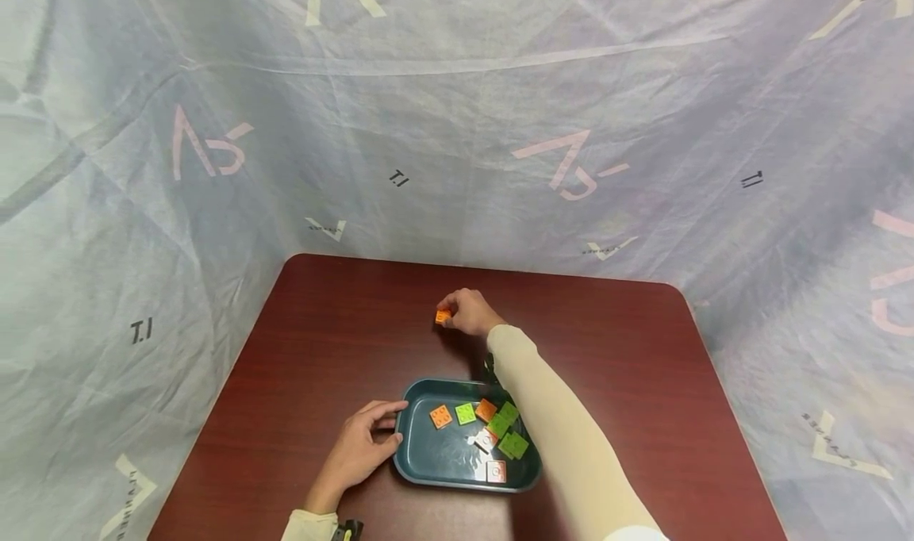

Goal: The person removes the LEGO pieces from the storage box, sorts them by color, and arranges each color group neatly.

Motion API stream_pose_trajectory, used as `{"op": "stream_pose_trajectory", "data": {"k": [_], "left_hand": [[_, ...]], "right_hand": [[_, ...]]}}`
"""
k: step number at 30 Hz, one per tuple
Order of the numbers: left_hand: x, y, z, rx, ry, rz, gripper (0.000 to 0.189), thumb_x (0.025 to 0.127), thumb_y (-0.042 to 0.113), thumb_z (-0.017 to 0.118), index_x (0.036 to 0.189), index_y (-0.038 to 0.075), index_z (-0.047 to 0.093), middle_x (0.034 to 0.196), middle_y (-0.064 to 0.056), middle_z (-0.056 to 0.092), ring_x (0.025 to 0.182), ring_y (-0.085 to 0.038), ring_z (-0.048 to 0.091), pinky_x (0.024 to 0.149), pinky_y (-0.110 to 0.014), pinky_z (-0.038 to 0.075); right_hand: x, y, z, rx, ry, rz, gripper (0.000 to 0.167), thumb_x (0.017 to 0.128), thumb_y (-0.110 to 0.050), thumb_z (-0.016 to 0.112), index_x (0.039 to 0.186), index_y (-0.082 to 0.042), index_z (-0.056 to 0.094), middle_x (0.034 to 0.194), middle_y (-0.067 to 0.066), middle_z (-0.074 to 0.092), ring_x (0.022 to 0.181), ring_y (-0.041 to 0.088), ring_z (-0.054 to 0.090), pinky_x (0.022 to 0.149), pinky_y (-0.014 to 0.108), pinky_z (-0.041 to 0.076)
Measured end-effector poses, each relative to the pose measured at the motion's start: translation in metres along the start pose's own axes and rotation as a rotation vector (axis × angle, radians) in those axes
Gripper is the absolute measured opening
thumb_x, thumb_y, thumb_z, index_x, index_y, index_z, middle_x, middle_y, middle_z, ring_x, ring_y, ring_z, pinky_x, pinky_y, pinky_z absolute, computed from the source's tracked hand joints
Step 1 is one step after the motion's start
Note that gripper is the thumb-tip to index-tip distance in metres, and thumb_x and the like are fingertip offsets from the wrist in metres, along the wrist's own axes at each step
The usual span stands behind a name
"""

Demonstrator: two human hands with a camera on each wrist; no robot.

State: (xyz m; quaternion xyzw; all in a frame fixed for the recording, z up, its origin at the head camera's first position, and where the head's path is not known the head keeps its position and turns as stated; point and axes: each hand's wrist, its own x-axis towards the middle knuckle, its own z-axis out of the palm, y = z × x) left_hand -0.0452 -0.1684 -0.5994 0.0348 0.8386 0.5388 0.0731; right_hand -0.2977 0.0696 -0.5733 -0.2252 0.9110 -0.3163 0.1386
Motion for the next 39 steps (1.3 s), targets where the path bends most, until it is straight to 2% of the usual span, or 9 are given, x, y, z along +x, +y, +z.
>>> {"op": "stream_pose_trajectory", "data": {"k": [12, 25, 32, 39], "left_hand": [[-0.001, -0.003, -0.003, -0.003, -0.023, 0.009, 0.050, 0.092, 0.005, 0.080, 0.139, 0.019, 0.071, 0.134, -0.003, 0.068, 0.113, -0.024, 0.072, 0.086, -0.026, 0.061], [-0.004, -0.001, -0.005, 0.012, -0.049, 0.011, 0.050, 0.094, 0.006, 0.077, 0.142, 0.018, 0.068, 0.137, -0.004, 0.067, 0.115, -0.026, 0.071, 0.090, -0.026, 0.060], [-0.005, -0.002, -0.005, 0.046, -0.042, 0.023, 0.051, 0.093, 0.007, 0.079, 0.142, 0.017, 0.069, 0.135, -0.003, 0.068, 0.112, -0.022, 0.073, 0.093, -0.029, 0.059], [-0.007, -0.003, -0.005, 0.035, -0.029, 0.027, 0.051, 0.091, 0.005, 0.079, 0.140, 0.015, 0.070, 0.133, -0.001, 0.069, 0.111, -0.022, 0.073, 0.092, -0.028, 0.060]], "right_hand": [[0.008, 0.004, 0.008, -0.022, -0.042, 0.028, 0.033, 0.092, -0.011, 0.082, 0.126, -0.009, 0.079, 0.121, 0.008, 0.078, 0.108, 0.023, 0.070, 0.094, 0.038, 0.061], [0.017, -0.002, 0.016, -0.028, -0.033, 0.029, 0.033, 0.092, -0.009, 0.082, 0.124, -0.009, 0.079, 0.118, 0.008, 0.079, 0.106, 0.023, 0.071, 0.093, 0.038, 0.061], [0.018, 0.002, 0.019, -0.046, -0.021, 0.028, 0.031, 0.092, -0.008, 0.082, 0.123, -0.009, 0.079, 0.117, 0.008, 0.079, 0.105, 0.022, 0.072, 0.091, 0.036, 0.062], [0.018, 0.004, 0.024, -0.057, 0.011, 0.017, 0.029, 0.091, -0.008, 0.083, 0.119, -0.009, 0.080, 0.113, 0.007, 0.080, 0.103, 0.022, 0.073, 0.089, 0.036, 0.063]]}}
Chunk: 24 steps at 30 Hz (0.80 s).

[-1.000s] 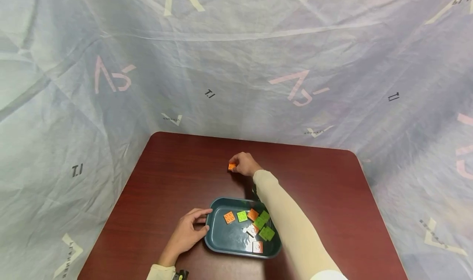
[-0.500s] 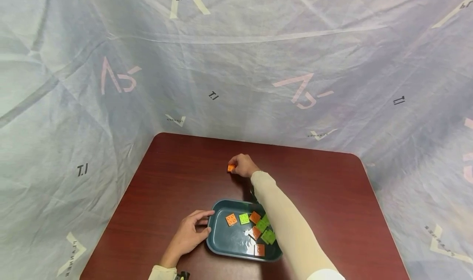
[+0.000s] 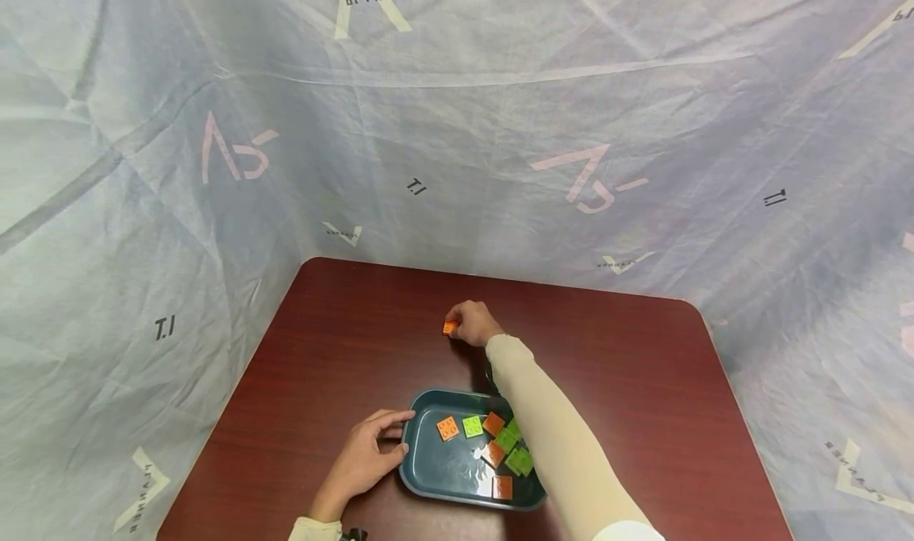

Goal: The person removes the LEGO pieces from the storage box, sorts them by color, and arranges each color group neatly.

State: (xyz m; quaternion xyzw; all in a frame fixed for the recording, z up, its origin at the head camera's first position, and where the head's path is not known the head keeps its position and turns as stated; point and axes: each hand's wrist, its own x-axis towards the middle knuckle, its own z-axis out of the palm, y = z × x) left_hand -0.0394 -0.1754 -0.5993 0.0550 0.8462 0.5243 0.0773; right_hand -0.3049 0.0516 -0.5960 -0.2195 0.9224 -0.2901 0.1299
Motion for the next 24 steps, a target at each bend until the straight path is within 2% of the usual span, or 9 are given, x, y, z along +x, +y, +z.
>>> {"op": "stream_pose_trajectory", "data": {"k": [14, 24], "left_hand": [[0.000, -0.001, 0.000, -0.023, 0.002, -0.012, 0.050, 0.091, 0.005, 0.079, 0.139, 0.018, 0.070, 0.134, -0.002, 0.069, 0.111, -0.022, 0.073, 0.089, -0.027, 0.060], [0.000, -0.001, -0.001, -0.040, -0.007, -0.014, 0.050, 0.092, 0.006, 0.079, 0.139, 0.020, 0.070, 0.134, -0.002, 0.069, 0.112, -0.023, 0.073, 0.088, -0.025, 0.059]], "right_hand": [[-0.001, 0.004, 0.003, 0.078, 0.024, 0.017, 0.031, 0.089, -0.008, 0.085, 0.119, -0.007, 0.079, 0.114, 0.008, 0.079, 0.102, 0.022, 0.073, 0.091, 0.038, 0.062], [-0.006, 0.009, -0.010, 0.158, 0.047, 0.036, 0.033, 0.090, -0.010, 0.084, 0.123, -0.011, 0.078, 0.119, 0.006, 0.078, 0.110, 0.024, 0.072, 0.094, 0.042, 0.061]]}}
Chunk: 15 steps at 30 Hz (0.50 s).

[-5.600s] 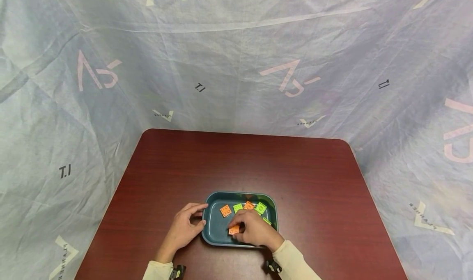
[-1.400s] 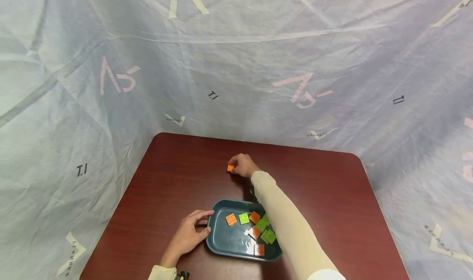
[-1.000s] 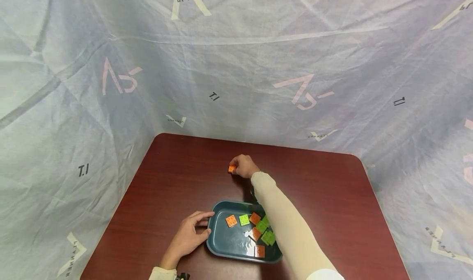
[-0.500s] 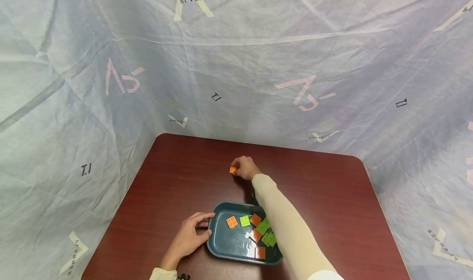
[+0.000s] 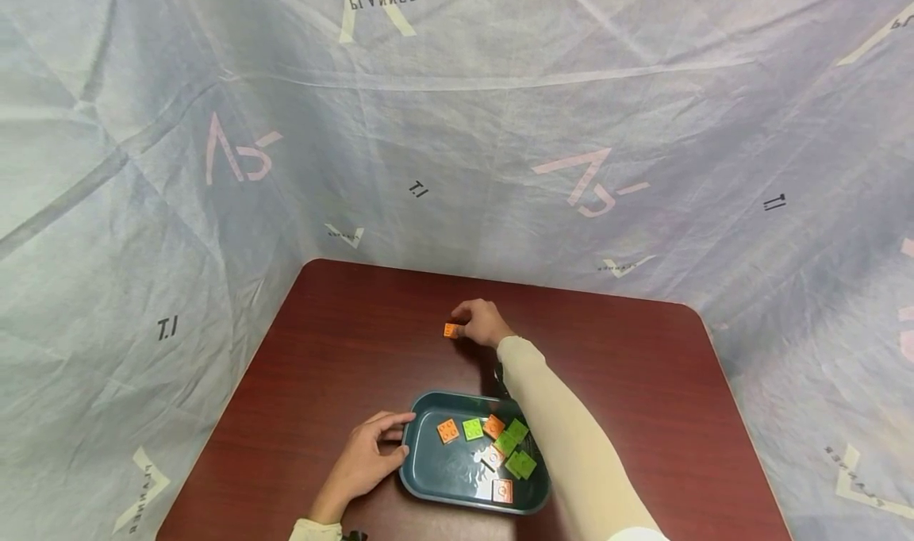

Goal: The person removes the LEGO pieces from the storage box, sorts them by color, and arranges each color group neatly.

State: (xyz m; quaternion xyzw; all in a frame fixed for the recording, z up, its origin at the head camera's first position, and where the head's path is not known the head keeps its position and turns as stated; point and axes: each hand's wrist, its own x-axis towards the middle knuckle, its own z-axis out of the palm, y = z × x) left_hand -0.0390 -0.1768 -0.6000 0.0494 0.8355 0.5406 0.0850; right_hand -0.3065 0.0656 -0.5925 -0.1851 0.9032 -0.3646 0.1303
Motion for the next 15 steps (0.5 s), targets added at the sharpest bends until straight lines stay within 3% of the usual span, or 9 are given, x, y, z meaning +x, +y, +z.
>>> {"op": "stream_pose_trajectory", "data": {"k": [9, 15], "left_hand": [[0.000, 0.000, 0.000, -0.001, 0.004, 0.005, 0.050, 0.092, 0.006, 0.079, 0.139, 0.018, 0.070, 0.134, -0.002, 0.069, 0.111, -0.023, 0.073, 0.089, -0.028, 0.060], [0.000, 0.000, 0.000, 0.005, 0.006, 0.004, 0.050, 0.092, 0.006, 0.079, 0.139, 0.019, 0.070, 0.134, -0.002, 0.069, 0.112, -0.023, 0.072, 0.091, -0.032, 0.061]], "right_hand": [[-0.010, -0.011, -0.018, 0.012, 0.034, -0.106, 0.039, 0.092, -0.017, 0.083, 0.129, -0.006, 0.075, 0.130, 0.008, 0.074, 0.119, 0.029, 0.071, 0.100, 0.049, 0.059], [-0.024, -0.024, -0.026, 0.040, 0.049, -0.157, 0.040, 0.093, -0.019, 0.083, 0.131, -0.011, 0.074, 0.132, 0.006, 0.072, 0.120, 0.030, 0.070, 0.098, 0.048, 0.060]]}}
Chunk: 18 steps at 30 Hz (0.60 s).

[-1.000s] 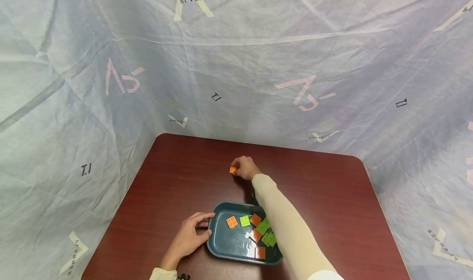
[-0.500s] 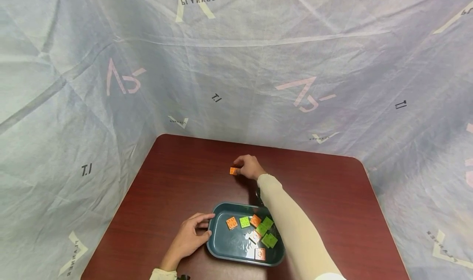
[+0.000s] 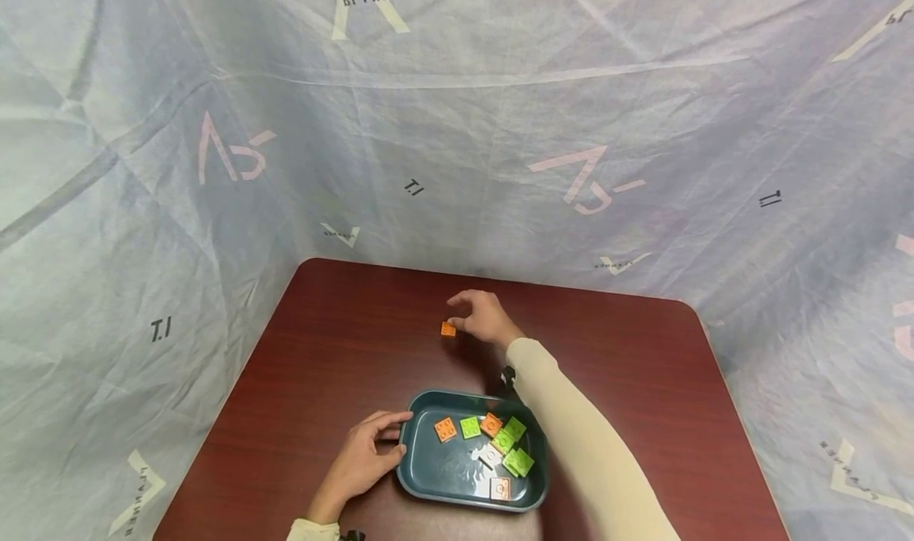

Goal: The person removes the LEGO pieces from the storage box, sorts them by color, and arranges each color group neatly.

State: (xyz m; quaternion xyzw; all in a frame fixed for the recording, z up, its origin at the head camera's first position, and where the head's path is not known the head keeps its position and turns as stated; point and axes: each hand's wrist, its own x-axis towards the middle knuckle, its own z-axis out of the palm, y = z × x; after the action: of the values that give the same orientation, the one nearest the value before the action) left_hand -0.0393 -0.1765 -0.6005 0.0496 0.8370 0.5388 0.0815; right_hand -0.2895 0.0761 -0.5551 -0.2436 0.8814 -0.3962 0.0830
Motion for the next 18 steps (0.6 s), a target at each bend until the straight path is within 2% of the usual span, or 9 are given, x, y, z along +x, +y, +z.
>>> {"op": "stream_pose_trajectory", "data": {"k": [3, 9, 12, 15, 18], "left_hand": [[0.000, 0.001, 0.000, -0.001, -0.003, -0.004, 0.050, 0.092, 0.005, 0.079, 0.140, 0.019, 0.070, 0.135, -0.003, 0.069, 0.112, -0.024, 0.072, 0.091, -0.033, 0.061], [0.001, 0.003, -0.002, 0.003, -0.006, -0.005, 0.050, 0.092, 0.006, 0.079, 0.140, 0.018, 0.070, 0.135, -0.004, 0.069, 0.112, -0.024, 0.072, 0.092, -0.032, 0.060], [0.002, 0.004, -0.002, 0.002, -0.004, -0.005, 0.050, 0.091, 0.006, 0.080, 0.140, 0.017, 0.070, 0.135, -0.005, 0.069, 0.111, -0.025, 0.072, 0.091, -0.030, 0.060], [0.001, 0.005, -0.001, 0.001, -0.009, -0.014, 0.050, 0.091, 0.006, 0.080, 0.140, 0.015, 0.070, 0.135, -0.006, 0.069, 0.112, -0.026, 0.072, 0.090, -0.028, 0.060], [0.001, 0.006, -0.001, -0.003, -0.012, -0.028, 0.050, 0.092, 0.006, 0.079, 0.140, 0.015, 0.070, 0.136, -0.007, 0.069, 0.112, -0.026, 0.072, 0.090, -0.027, 0.060]], "right_hand": [[-0.008, -0.011, -0.004, 0.036, 0.003, -0.030, 0.039, 0.093, -0.017, 0.082, 0.131, -0.014, 0.074, 0.133, 0.008, 0.071, 0.121, 0.034, 0.069, 0.097, 0.050, 0.060], [-0.025, -0.035, -0.012, 0.052, -0.002, -0.100, 0.039, 0.093, -0.022, 0.083, 0.131, -0.018, 0.073, 0.130, 0.007, 0.072, 0.113, 0.027, 0.072, 0.093, 0.044, 0.061], [-0.036, -0.046, -0.014, 0.074, -0.006, -0.128, 0.040, 0.092, -0.025, 0.084, 0.130, -0.018, 0.073, 0.126, 0.008, 0.073, 0.111, 0.027, 0.072, 0.093, 0.048, 0.061], [-0.048, -0.055, -0.015, 0.079, -0.011, -0.151, 0.039, 0.091, -0.020, 0.085, 0.128, -0.017, 0.074, 0.121, 0.006, 0.074, 0.106, 0.026, 0.072, 0.092, 0.049, 0.062], [-0.061, -0.062, -0.015, 0.078, -0.032, -0.175, 0.037, 0.091, -0.020, 0.085, 0.126, -0.017, 0.075, 0.119, 0.003, 0.074, 0.103, 0.021, 0.073, 0.089, 0.044, 0.063]]}}
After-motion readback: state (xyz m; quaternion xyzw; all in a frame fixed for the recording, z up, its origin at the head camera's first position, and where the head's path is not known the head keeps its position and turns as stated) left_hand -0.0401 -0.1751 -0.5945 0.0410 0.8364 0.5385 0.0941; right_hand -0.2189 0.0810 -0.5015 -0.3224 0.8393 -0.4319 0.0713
